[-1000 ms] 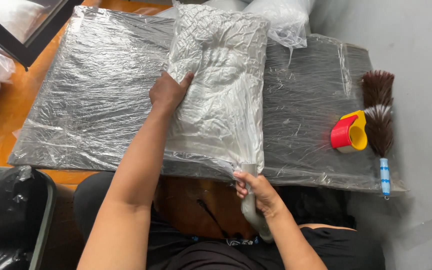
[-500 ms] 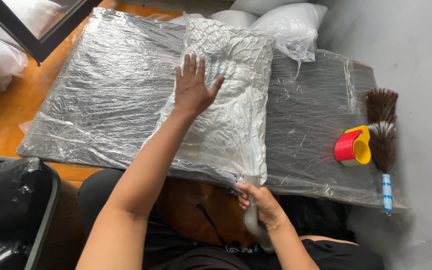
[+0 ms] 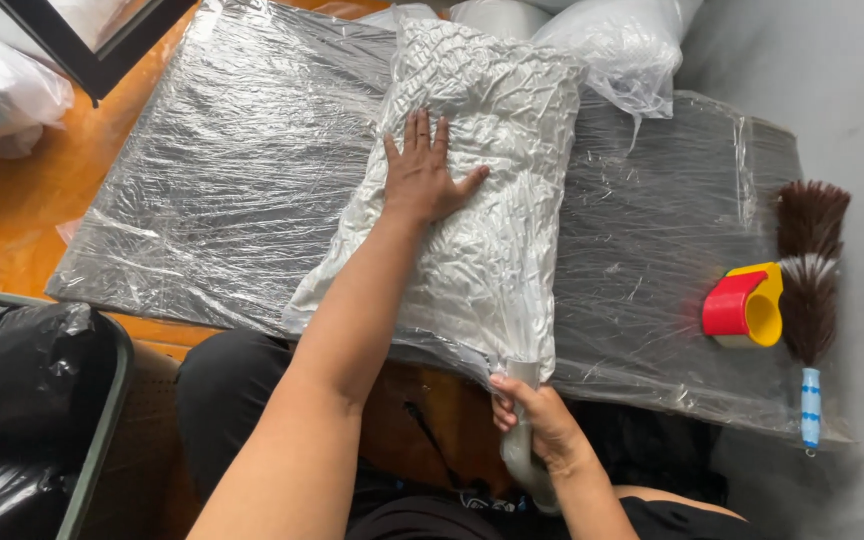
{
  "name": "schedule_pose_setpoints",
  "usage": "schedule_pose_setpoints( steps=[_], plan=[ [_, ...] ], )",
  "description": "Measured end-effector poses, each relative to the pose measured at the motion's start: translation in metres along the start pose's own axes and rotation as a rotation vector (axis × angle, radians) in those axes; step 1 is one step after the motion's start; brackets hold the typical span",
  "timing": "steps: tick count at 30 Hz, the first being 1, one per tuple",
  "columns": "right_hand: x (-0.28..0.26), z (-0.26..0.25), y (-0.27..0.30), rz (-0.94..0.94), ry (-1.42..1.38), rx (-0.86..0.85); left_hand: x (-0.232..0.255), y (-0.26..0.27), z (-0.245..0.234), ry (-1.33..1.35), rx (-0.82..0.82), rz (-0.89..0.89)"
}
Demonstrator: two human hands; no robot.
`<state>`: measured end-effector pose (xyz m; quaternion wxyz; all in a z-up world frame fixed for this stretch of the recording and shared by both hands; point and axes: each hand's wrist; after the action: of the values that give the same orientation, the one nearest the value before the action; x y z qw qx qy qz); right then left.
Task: Using a vacuum cleaner to remove air from a plastic bag containing a pillow to compress it, then tying the bag shut.
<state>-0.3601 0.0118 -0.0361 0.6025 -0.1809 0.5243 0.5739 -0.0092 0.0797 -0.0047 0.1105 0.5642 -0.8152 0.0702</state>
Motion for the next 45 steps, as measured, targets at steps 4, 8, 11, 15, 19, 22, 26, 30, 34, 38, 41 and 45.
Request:
schedule_pose_setpoints(
  steps=[4, 8, 11, 15, 19, 22, 26, 30, 34, 38, 41, 45],
  plan=[
    [0.0, 0.001, 0.0, -0.014, 0.003, 0.005, 0.001, -0.002, 0.003, 0.019, 0.012, -0.018],
    [0.004, -0.002, 0.0, -0.011, -0.014, 0.01, 0.001, -0.001, 0.005, 0.015, 0.01, -0.039],
    [0.003, -0.001, -0.002, -0.028, 0.006, 0.003, 0.002, -0.001, 0.001, -0.013, -0.013, -0.043],
    [0.004, -0.002, -0.002, -0.026, -0.061, 0.013, 0.002, -0.004, 0.007, -0.022, -0.002, -0.045],
    [0.004, -0.002, -0.004, -0.027, -0.026, 0.025, 0.004, -0.006, 0.007, -0.022, -0.01, -0.047],
    [0.006, -0.004, -0.004, -0.019, -0.021, 0.023, 0.003, -0.006, 0.011, 0.002, 0.003, -0.051],
    [0.008, -0.005, -0.004, -0.019, -0.016, 0.014, 0.003, -0.004, 0.009, -0.001, 0.002, -0.055],
    [0.005, 0.0, -0.003, -0.031, -0.011, 0.036, 0.002, -0.005, 0.011, -0.018, -0.023, -0.047],
    [0.003, 0.002, -0.002, -0.024, -0.02, 0.013, 0.002, -0.007, 0.014, 0.027, 0.006, -0.03],
    [0.004, 0.001, -0.002, -0.004, -0.03, 0.011, 0.001, -0.008, 0.017, 0.037, -0.015, -0.031],
    [0.002, 0.004, -0.001, -0.009, -0.032, 0.025, 0.005, -0.02, 0.017, -0.08, -0.092, -0.016],
    [-0.002, 0.006, 0.0, 0.024, -0.002, 0.039, 0.04, -0.054, -0.012, -0.358, -0.169, -0.016]
  ],
)
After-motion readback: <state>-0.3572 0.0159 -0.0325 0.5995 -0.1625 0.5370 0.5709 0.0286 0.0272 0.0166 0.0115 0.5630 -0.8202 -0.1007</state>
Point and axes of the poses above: each hand's wrist, its own y-axis away from the middle knuckle, its own z-axis out of the palm, x = y × z, and after that the axes turned 15 degrees about -z, right-handed
